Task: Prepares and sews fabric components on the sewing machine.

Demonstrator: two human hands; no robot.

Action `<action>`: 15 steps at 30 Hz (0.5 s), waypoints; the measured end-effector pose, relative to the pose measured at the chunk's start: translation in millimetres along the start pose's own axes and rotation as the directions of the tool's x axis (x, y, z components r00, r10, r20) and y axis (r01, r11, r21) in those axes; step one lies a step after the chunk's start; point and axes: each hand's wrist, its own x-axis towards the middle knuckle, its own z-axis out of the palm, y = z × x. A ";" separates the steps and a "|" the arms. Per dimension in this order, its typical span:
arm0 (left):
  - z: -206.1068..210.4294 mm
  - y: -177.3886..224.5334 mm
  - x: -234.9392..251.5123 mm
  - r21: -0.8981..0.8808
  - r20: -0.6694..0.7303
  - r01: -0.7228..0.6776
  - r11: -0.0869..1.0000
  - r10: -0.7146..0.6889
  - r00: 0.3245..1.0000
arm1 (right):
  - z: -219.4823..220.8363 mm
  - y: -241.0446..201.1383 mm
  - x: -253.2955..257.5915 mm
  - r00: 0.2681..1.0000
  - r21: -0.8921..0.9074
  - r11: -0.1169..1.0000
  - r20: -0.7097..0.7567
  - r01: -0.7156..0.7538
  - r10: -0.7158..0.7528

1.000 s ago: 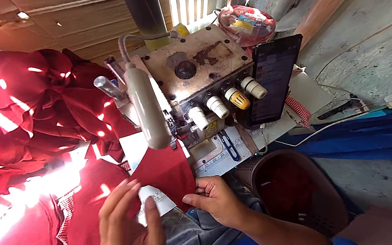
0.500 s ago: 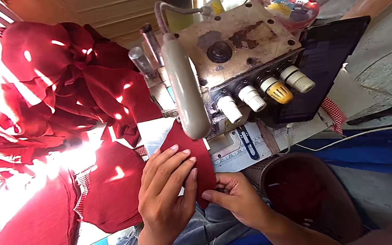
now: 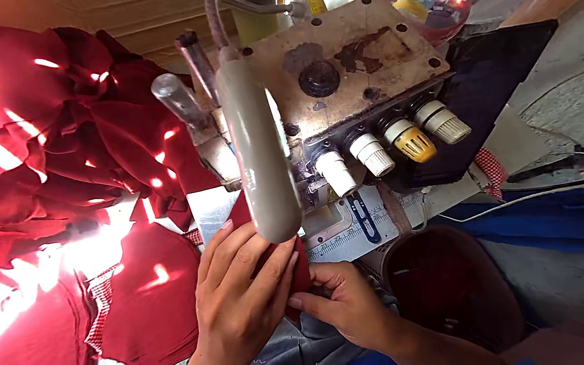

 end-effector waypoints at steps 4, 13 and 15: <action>-0.8 -3.6 1.2 -0.010 -0.013 -0.043 0.999 0.043 0.999 | -0.1 -3.3 6.7 1.000 -0.002 1.000 0.006 0.004 -0.004; -1.0 3.5 -20.5 0.007 -0.075 -0.001 1.000 0.001 0.997 | 2.6 3.2 17.5 1.000 0.036 0.999 -0.020 -0.011 0.012; -6.7 16.9 -41.1 -0.006 -0.110 0.104 0.995 -0.104 0.988 | 2.3 2.6 13.2 0.999 0.063 0.997 -0.009 -0.045 0.046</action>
